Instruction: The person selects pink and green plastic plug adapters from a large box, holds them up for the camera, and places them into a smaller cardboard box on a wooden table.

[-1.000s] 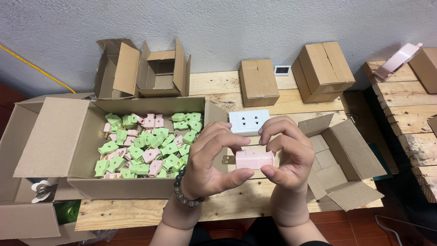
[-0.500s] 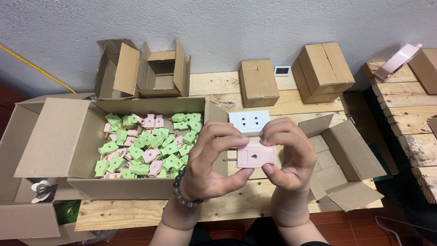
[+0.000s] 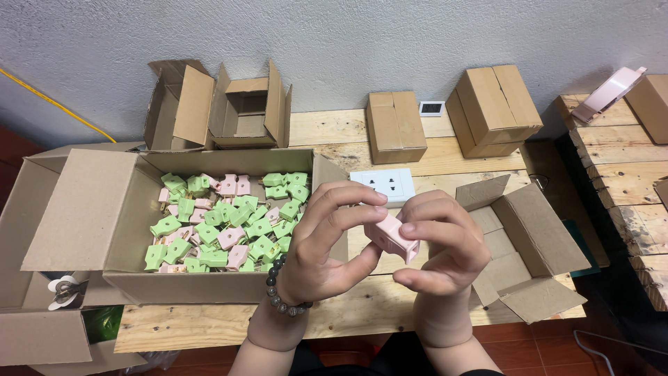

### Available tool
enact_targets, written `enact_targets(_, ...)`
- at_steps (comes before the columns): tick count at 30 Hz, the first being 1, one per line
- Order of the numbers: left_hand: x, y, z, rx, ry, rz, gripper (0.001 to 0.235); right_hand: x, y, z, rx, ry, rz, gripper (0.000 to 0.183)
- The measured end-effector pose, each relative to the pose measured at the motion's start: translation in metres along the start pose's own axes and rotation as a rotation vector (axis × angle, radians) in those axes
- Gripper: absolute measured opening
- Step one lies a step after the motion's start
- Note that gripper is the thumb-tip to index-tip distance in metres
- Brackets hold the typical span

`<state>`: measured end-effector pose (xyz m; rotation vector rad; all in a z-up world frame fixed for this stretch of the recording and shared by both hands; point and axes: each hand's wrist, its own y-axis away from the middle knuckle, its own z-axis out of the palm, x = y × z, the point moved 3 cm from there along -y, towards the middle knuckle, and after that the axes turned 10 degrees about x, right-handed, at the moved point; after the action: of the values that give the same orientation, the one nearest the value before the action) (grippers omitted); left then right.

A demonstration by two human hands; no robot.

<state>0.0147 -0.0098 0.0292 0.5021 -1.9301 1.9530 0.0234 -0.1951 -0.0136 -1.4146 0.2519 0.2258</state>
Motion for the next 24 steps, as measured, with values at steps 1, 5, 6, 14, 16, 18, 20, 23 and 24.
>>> enact_targets(1,0.0,0.0,0.0,-0.001,0.0,0.0,0.042,0.001,0.0,0.0,0.001,0.0,0.0,0.044)
enact_targets(5,-0.001,0.001,-0.002,0.008,0.028,0.0,0.039,0.003,-0.004,-0.001,0.005,0.038,0.001,0.033)
enact_targets(6,0.0,0.001,-0.002,0.019,0.038,0.004,0.038,0.003,-0.006,0.0,-0.003,0.072,0.003,0.028)
enact_targets(14,-0.003,0.007,-0.005,0.038,0.077,0.006,0.032,-0.002,-0.011,0.008,-0.056,0.127,0.018,0.02)
enact_targets(16,-0.005,0.007,-0.006,0.027,0.079,-0.002,0.035,-0.002,-0.01,0.008,-0.052,0.133,0.017,0.02)
enact_targets(18,-0.005,0.007,-0.006,0.02,0.082,-0.036,0.038,-0.001,-0.008,0.007,-0.058,0.143,-0.001,0.019)
enact_targets(20,-0.005,0.008,-0.005,0.028,0.092,-0.019,0.037,0.0,-0.008,0.007,-0.062,0.136,0.003,0.019)
enact_targets(23,-0.003,0.005,-0.005,0.051,0.107,0.019,0.036,-0.001,-0.009,0.009,-0.069,0.132,0.014,0.02)
enact_targets(24,-0.002,0.004,-0.005,0.067,0.112,0.039,0.037,-0.002,-0.01,0.01,-0.075,0.133,0.021,0.021)
